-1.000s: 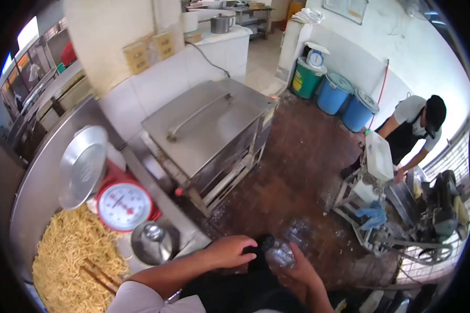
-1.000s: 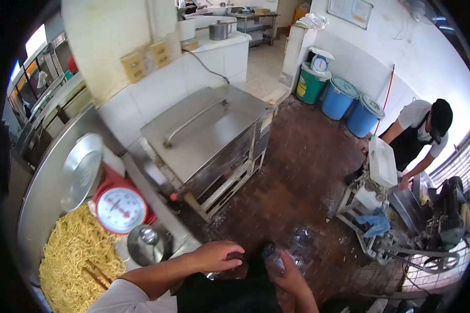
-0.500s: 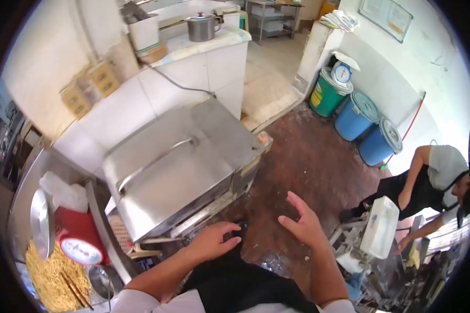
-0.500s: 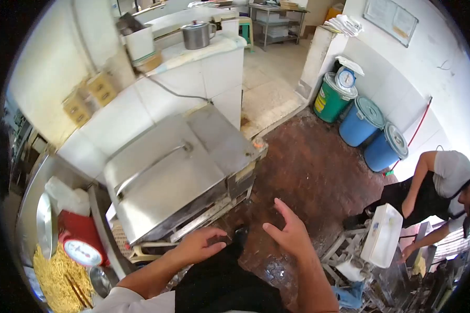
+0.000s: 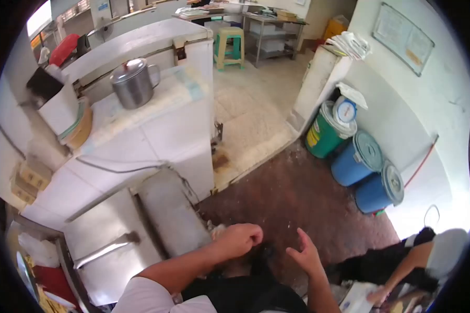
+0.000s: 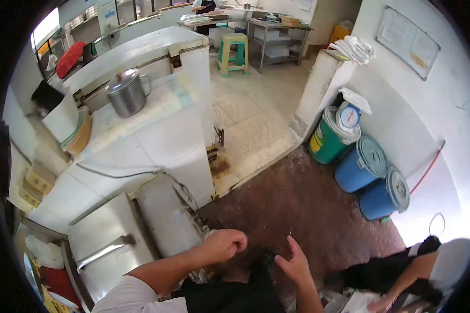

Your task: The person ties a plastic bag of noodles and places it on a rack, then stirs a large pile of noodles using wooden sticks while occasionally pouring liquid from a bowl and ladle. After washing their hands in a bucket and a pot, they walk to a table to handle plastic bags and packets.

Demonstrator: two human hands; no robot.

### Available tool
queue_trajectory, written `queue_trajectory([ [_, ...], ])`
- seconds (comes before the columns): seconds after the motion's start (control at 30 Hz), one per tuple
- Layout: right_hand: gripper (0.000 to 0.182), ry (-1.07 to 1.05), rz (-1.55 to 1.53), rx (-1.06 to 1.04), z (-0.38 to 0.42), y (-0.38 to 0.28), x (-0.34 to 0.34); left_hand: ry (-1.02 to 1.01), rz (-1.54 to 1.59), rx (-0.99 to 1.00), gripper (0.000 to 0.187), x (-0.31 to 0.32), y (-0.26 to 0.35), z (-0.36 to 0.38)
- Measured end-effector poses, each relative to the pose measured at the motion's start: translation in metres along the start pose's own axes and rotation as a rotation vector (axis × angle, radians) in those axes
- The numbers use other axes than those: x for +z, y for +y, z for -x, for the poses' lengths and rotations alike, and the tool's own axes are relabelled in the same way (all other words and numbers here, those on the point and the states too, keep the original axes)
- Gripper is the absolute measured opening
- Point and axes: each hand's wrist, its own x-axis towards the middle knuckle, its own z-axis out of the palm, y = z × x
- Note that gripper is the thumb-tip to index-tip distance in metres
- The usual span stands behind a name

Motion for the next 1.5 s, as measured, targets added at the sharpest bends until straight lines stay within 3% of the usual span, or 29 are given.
queue_trajectory([
  [0.1,0.082,-0.067,-0.023,0.119,-0.081,-0.005,-0.043,-0.071,-0.245,-0.071,0.016,-0.014,-0.036,-0.075],
  [0.13,0.08,-0.109,0.064,0.109,-0.113,-0.006,-0.06,-0.084,-0.223,-0.243,0.012,-0.016,-0.042,-0.095],
  [0.17,0.08,-0.127,0.064,0.1,-0.144,-0.011,-0.078,-0.1,-0.195,-0.421,0.016,-0.018,-0.048,-0.116],
  [0.2,0.079,-0.16,0.053,0.071,-0.174,-0.023,-0.094,-0.069,-0.131,-0.614,0.036,-0.023,-0.027,-0.137],
  [0.23,0.078,-0.205,0.045,0.036,-0.204,-0.034,-0.107,-0.039,-0.126,-0.639,0.036,-0.021,-0.033,-0.151],
  [0.33,0.079,-0.342,0.129,-0.027,-0.311,-0.066,-0.127,-0.027,-0.312,-0.589,0.072,-0.018,-0.071,-0.169],
  [0.37,0.079,-0.39,0.14,-0.056,-0.341,-0.092,-0.13,0.023,-0.309,-0.619,0.072,-0.021,-0.081,-0.175],
  [0.43,0.079,-0.84,-0.246,0.038,-0.392,-0.148,-0.138,-0.022,-0.348,-0.724,0.067,-0.027,-0.104,-0.195],
  [0.47,0.079,-0.875,-0.23,0.017,-0.429,-0.155,-0.135,0.02,-0.348,-0.739,0.067,-0.031,-0.118,-0.212],
  [0.5,0.074,-0.803,-0.001,-0.034,-0.467,-0.151,-0.129,-0.072,-0.318,-0.844,0.063,-0.036,-0.133,-0.229],
  [0.53,0.07,-0.719,0.219,-0.08,-0.503,-0.138,-0.123,-0.177,-0.28,-0.948,0.06,-0.045,-0.148,-0.243],
  [0.6,0.062,-0.524,0.669,-0.209,-0.587,-0.12,-0.114,-0.251,-0.294,-0.891,0.057,-0.078,-0.18,-0.304],
  [0.63,0.059,-0.423,0.628,-0.247,-0.629,-0.09,-0.121,-0.368,-0.309,-0.824,0.054,-0.087,-0.188,-0.338],
  [0.67,0.056,-0.314,0.577,-0.271,-0.665,-0.051,-0.137,-0.244,-0.288,-0.742,0.052,-0.107,-0.179,-0.376],
  [0.7,0.052,-0.259,0.49,-0.134,-0.696,-0.025,-0.156,-0.117,-0.277,-0.659,0.05,-0.137,-0.165,-0.418],
  [0.73,0.048,-0.206,0.397,0.01,-0.724,-0.011,-0.171,-0.066,-0.275,-0.64,0.051,-0.162,-0.156,-0.46],
  [0.83,0.044,0.004,0.534,-0.025,-0.774,-0.002,-0.224,-0.063,-0.371,-0.494,0.054,-0.229,-0.17,-0.582],
  [0.9,0.047,-0.01,0.432,0.097,-0.827,0.024,-0.246,-0.053,-0.304,-0.446,0.053,-0.283,-0.192,-0.659],
  [0.97,0.048,0.016,0.722,0.294,-0.876,0.08,-0.269,0.119,-0.264,-0.422,0.053,-0.323,-0.249,-0.709],
  [1.03,0.051,-0.193,1.085,0.165,-0.943,0.207,-0.295,0.204,-0.447,-0.643,0.048,-0.37,-0.282,-0.73],
  [1.07,0.051,-0.328,1.078,0.303,-0.962,0.183,-0.29,0.165,-0.443,-0.825,0.044,-0.399,-0.276,-0.735],
  [1.13,0.051,-0.628,0.848,0.654,-1.004,0.115,-0.272,0.312,-0.416,-1.004,0.041,-0.425,-0.301,-0.715],
  [1.17,0.051,-0.756,0.798,0.723,-1.03,0.091,-0.267,0.277,-0.327,-1.06,0.04,-0.447,-0.248,-0.717],
  [1.2,0.051,-0.874,0.779,0.755,-1.063,0.07,-0.262,0.215,-0.352,-1.235,0.039,-0.432,-0.307,-0.685],
  [1.3,0.05,-1.191,0.752,0.698,-1.194,0.058,-0.25,0.221,-0.091,-1.409,0.041,-0.403,-0.301,-0.638],
  [1.33,0.047,-0.958,0.684,0.718,-1.221,-0.008,-0.246,0.395,0.024,-1.404,0.049,-0.395,-0.266,-0.652],
  [1.37,0.044,-0.732,0.598,0.707,-1.237,-0.113,-0.238,0.351,0.053,-1.342,0.041,-0.344,-0.321,-0.617],
  [1.4,0.042,-0.758,0.488,0.692,-1.281,-0.129,-0.232,0.31,0.084,-1.279,0.034,-0.305,-0.362,-0.59],
  [1.5,0.04,-0.778,0.764,0.533,-1.374,-0.21,-0.191,0.44,0.568,-1.56,0.041,-0.298,-0.333,-0.655],
])
